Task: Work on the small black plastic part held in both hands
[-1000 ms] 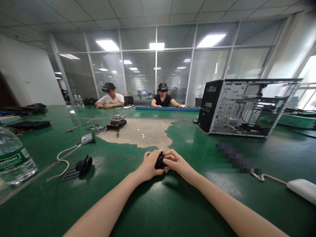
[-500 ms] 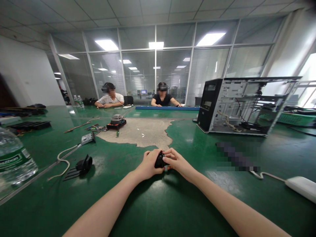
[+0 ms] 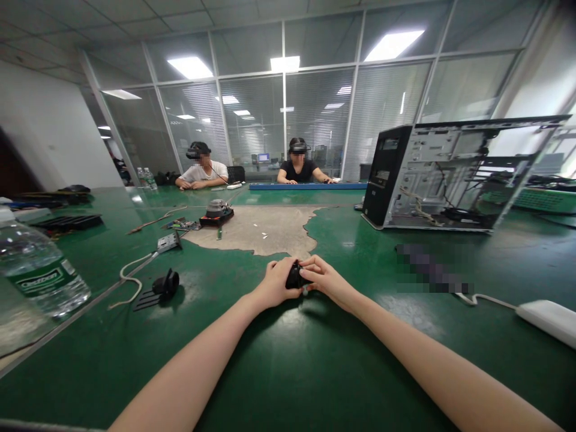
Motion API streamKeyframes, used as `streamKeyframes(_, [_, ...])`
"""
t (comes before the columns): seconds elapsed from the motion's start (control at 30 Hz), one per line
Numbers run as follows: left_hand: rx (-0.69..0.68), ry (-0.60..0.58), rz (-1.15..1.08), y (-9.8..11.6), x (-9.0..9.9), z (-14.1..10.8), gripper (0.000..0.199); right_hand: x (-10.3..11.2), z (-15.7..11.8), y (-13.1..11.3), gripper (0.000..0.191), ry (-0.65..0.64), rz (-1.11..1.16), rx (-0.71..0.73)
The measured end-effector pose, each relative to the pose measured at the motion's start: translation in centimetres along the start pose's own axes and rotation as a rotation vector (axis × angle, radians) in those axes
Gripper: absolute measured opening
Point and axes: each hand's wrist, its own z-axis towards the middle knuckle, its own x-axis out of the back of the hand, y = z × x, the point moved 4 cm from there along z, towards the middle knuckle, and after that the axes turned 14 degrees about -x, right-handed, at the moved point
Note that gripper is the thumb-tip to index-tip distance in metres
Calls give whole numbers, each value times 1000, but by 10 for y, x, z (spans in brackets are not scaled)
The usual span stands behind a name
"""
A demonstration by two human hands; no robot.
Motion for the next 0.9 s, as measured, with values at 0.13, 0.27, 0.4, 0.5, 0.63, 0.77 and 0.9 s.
streamKeyframes(0.13, [-15, -5, 5, 1, 0, 0, 58, 2, 6, 4, 26, 51, 14, -28])
streamKeyframes(0.27, [-11, -13, 5, 2, 0, 0, 58, 4, 7, 5, 26, 5, -9, -47])
streamKeyframes(0.4, [-4, -11, 3, 1, 0, 0, 59, 1, 0, 0, 35, -52, -60, 17])
streamKeyframes(0.5, [-8, 0, 6, 0, -1, 0, 59, 0, 0, 1, 29, -16, -46, 18])
streamKeyframes(0.63, [-8, 9, 8, 1, -1, 0, 57, 0, 5, 5, 28, 43, -26, -4])
streamKeyframes(0.77, [-26, 6, 0, 2, 1, 0, 54, 4, 6, 7, 27, 48, -39, -46])
streamKeyframes(0.9, [-34, 3, -3, 2, 1, 0, 56, 2, 1, 2, 32, -42, -56, -2])
